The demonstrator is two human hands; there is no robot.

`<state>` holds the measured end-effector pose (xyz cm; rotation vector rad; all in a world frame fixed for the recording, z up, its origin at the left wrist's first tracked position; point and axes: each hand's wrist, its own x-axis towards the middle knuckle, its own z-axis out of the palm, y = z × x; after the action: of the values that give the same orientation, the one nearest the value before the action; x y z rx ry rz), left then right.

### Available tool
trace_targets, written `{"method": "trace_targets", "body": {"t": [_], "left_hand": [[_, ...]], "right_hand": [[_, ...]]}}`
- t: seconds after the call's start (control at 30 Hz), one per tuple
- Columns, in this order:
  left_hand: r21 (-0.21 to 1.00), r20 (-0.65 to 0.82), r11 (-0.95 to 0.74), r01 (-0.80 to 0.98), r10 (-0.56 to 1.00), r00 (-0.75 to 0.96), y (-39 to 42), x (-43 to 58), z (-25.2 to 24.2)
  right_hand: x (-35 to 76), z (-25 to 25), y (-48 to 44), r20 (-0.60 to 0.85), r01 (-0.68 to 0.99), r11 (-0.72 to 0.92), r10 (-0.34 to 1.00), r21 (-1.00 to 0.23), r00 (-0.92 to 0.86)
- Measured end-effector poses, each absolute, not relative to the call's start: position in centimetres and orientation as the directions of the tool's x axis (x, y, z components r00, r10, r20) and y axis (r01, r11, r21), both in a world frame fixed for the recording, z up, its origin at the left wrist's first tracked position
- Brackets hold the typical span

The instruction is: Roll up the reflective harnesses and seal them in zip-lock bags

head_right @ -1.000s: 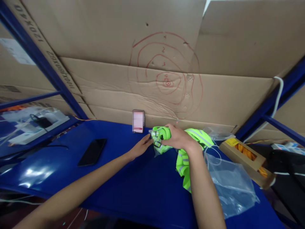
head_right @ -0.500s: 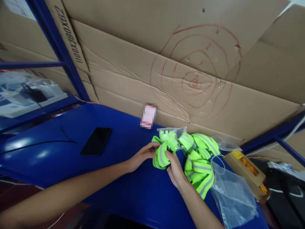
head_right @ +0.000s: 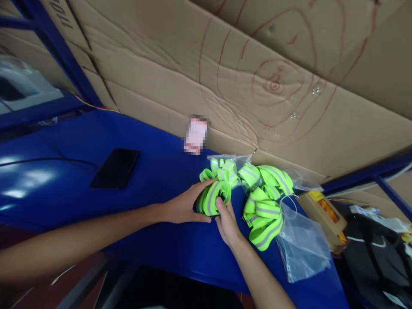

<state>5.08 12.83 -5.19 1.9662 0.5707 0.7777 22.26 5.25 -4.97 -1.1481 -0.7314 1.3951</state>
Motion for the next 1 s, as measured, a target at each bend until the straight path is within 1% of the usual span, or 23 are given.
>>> {"method": "trace_targets", "body": {"t": [0.17,0.3,0.4,0.47,0.6,0.8,0.83,0.9,0.93,1.0], "left_hand": [[0.885,0.345,-0.466,0.016,0.677,0.65,12.6,5.0,-4.7],[0.908,0.376,-0.408,-0.091,0.703,0.603,12.7,4.9,-4.0],[0.926,0.364,-0.354,-0.134,0.735,0.571,12.9,4.9,-4.1],[0.927,0.37,-0.344,-0.151,0.767,0.525,13.2,5.1,-4.3],[0.922,0.377,-0.294,-0.251,0.825,0.42,14.0,5.5,-4.6],[0.931,0.273,-0.174,-0.322,0.917,0.292,15.4,5.5,-4.1],[0.93,0.273,-0.182,-0.319,0.924,0.269,15.6,5.4,-4.1],[0.919,0.343,-0.287,-0.27,0.921,0.186,15.9,5.1,-4.2],[0.9,0.406,-0.368,-0.231,0.902,0.146,16.0,4.9,-4.3],[0.826,0.556,-0.539,-0.163,0.826,0.089,16.2,4.5,-4.6]], "right_hand": [[22.6,-5.1,4.8,-0.227,-0.334,-0.194,0.972,-0.923,0.062],[22.7,-4.6,4.6,-0.168,-0.339,-0.146,0.985,-0.929,0.035],[22.9,-3.8,4.6,-0.119,-0.284,-0.097,0.991,-0.954,0.062],[23.1,-3.2,4.6,-0.076,-0.22,-0.049,0.99,-0.974,0.115],[23.4,-2.3,4.8,0.037,-0.129,0.067,0.974,-0.989,0.223],[23.2,-2.1,4.9,0.222,-0.006,0.232,0.938,-0.973,0.265],[23.2,-2.3,4.8,0.254,0.033,0.255,0.93,-0.966,0.266],[23.6,-3.0,4.5,0.336,0.178,0.298,0.907,-0.938,0.255],[24.0,-3.4,4.3,0.379,0.287,0.307,0.893,-0.907,0.242],[25.0,-4.0,3.9,0.429,0.494,0.289,0.882,-0.82,0.196]]}}
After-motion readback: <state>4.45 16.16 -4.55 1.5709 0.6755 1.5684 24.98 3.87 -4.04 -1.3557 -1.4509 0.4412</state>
